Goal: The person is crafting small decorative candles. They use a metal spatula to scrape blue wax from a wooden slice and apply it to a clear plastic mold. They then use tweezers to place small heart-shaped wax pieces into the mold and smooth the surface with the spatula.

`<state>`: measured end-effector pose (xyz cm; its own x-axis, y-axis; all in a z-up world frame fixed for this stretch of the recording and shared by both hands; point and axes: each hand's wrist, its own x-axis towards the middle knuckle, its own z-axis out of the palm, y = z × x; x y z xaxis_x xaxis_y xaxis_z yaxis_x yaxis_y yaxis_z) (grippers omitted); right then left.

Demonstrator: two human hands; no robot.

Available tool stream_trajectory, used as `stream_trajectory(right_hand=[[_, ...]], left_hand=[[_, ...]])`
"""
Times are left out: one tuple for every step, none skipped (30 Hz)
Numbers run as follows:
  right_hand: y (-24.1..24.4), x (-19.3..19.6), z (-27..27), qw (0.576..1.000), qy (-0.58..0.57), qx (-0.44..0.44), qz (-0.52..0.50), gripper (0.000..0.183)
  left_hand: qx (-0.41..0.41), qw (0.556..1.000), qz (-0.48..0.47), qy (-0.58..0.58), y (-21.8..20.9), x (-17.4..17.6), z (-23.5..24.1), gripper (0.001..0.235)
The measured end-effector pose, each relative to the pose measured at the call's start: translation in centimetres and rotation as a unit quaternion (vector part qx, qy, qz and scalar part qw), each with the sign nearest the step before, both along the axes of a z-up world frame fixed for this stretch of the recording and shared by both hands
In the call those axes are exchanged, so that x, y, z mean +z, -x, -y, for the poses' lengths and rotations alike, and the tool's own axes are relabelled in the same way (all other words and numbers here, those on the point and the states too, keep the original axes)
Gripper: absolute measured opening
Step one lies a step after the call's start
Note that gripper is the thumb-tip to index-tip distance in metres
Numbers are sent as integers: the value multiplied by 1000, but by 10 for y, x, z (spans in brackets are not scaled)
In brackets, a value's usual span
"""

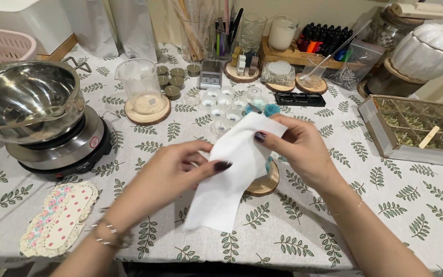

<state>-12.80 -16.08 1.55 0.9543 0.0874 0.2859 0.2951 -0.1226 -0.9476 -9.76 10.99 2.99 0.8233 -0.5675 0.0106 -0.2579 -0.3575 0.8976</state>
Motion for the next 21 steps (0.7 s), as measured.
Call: stream_trajectory(right_hand=[[0,-1,-3,999,19,-31,-6,22],[-1,-1,-5,997,38,-62,-13,21],[0,-2,-7,994,57,-94,-20,20],[1,-2,-7,990,81,-119,-8,20],[3,0,-6,984,104,-145,5,20],[4,1,-7,977,127,-171,18,22],[6,1,-7,967,168,-182,56,22],[7,0,-9,954,209,-193,95,22],[8,-1,-11,938,249,-202,133,22],[9,-2,-12,940,235,-199,147,21],[12,-3,-13,942,221,-195,159,21],[14,-3,-14,944,207,-191,171,20],[13,-3,-15,958,166,-183,143,21],[13,-2,-16,970,124,-176,114,21],[13,-2,-16,979,83,-168,85,21],[12,-2,-17,979,70,-174,76,21],[12,-2,-19,980,58,-181,67,23],[12,-3,-20,980,45,-187,58,25],[11,-2,-20,986,30,-159,47,29],[12,-2,-19,991,15,-130,37,33],[12,-2,-19,995,0,-101,24,38]], left_hand=[[18,1000,-11,-7,1,-3,5,36],[36,999,-21,-14,1,-6,9,35],[54,998,-32,-21,2,-9,12,35],[76,997,-32,-4,2,-11,13,35],[98,995,-30,15,2,-12,14,35],[120,992,-28,33,3,-14,14,35],[116,992,-44,16,5,-16,14,34],[113,992,-61,0,7,-17,13,33],[110,991,-77,-18,7,-19,12,33],[77,994,-81,-19,6,-20,11,31],[44,995,-87,-22,7,-22,8,30],[11,995,-93,-24,8,-24,6,30],[31,993,-113,-18,8,-26,6,30],[51,990,-133,-13,8,-28,6,31],[70,986,-153,-7,8,-30,7,31],[63,984,-163,34,8,-32,6,31],[56,980,-173,75,9,-34,5,30],[49,975,-183,116,10,-35,5,29],[41,971,-171,163,10,-36,5,29],[33,964,-159,210,10,-37,6,30],[25,955,-148,256,10,-38,6,30]])
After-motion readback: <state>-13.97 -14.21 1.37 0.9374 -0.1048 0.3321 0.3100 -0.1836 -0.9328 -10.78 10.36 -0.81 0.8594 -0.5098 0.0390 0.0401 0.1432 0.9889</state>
